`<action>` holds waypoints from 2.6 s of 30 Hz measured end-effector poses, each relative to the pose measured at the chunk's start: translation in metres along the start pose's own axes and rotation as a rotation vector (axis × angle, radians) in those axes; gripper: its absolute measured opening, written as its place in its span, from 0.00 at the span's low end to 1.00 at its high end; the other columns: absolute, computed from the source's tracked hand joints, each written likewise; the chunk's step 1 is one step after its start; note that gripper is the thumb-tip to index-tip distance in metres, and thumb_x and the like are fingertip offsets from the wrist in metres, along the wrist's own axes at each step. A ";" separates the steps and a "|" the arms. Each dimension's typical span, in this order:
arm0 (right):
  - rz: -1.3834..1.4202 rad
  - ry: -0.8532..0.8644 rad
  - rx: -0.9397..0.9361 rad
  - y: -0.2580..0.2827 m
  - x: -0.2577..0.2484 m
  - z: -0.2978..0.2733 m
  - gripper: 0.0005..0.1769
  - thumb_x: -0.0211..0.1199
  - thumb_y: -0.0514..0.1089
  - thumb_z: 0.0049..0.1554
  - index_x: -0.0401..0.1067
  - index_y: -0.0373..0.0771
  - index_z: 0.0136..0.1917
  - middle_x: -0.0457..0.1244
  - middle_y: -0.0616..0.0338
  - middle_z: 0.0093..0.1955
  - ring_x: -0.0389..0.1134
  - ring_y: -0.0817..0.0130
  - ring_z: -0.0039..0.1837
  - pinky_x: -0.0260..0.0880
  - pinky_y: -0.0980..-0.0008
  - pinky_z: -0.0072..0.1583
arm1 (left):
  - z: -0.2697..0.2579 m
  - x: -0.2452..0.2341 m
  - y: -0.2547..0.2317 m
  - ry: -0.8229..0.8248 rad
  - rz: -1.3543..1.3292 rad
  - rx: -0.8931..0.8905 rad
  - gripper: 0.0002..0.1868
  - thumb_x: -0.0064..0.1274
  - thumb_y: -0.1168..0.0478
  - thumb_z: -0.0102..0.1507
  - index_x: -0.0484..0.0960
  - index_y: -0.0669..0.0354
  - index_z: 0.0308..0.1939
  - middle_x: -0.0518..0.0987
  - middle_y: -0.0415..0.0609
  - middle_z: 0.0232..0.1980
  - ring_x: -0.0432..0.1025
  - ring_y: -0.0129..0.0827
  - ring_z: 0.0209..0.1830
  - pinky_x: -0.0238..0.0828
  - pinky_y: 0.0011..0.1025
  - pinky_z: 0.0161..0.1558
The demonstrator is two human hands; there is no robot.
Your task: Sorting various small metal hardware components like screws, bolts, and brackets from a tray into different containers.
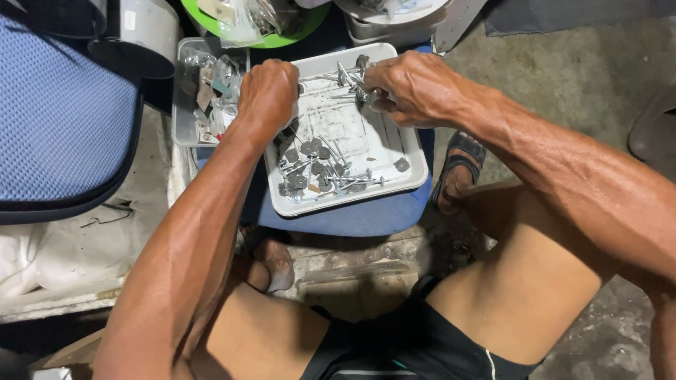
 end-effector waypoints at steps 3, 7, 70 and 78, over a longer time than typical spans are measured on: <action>-0.001 0.018 0.036 -0.004 -0.001 -0.002 0.07 0.62 0.29 0.54 0.73 0.38 0.46 0.71 0.52 0.43 0.68 0.62 0.32 0.70 0.65 0.34 | -0.003 0.000 0.001 -0.046 -0.088 0.087 0.23 0.38 0.85 0.60 0.73 0.53 0.22 0.65 0.38 0.18 0.61 0.26 0.15 0.62 0.23 0.16; -0.065 -0.054 0.006 -0.012 0.010 0.000 0.08 0.63 0.31 0.56 0.72 0.35 0.51 0.69 0.49 0.47 0.70 0.56 0.39 0.74 0.60 0.36 | -0.012 -0.032 -0.028 0.067 -0.251 0.011 0.15 0.50 0.78 0.63 0.79 0.56 0.27 0.77 0.45 0.21 0.72 0.29 0.15 0.73 0.23 0.16; 0.422 -0.573 -0.029 0.044 -0.017 0.003 0.03 0.59 0.33 0.68 0.73 0.34 0.52 0.65 0.59 0.41 0.61 0.72 0.38 0.62 0.70 0.39 | -0.039 -0.083 -0.076 0.103 -1.130 -0.235 0.05 0.57 0.69 0.65 0.78 0.60 0.34 0.87 0.57 0.34 0.81 0.33 0.21 0.83 0.26 0.20; 0.171 -0.687 -0.091 0.023 0.010 0.020 0.16 0.57 0.34 0.68 0.75 0.27 0.66 0.71 0.44 0.50 0.67 0.66 0.40 0.72 0.71 0.39 | -0.035 -0.080 -0.075 0.091 -1.158 -0.283 0.05 0.55 0.72 0.67 0.79 0.63 0.37 0.86 0.58 0.33 0.81 0.34 0.21 0.84 0.25 0.19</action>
Point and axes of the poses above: each hand's wrist, its own z-axis towards the middle knuckle, its own x-axis out of the palm, y = z × x, the point moved 1 cm from there along z, towards the middle knuckle
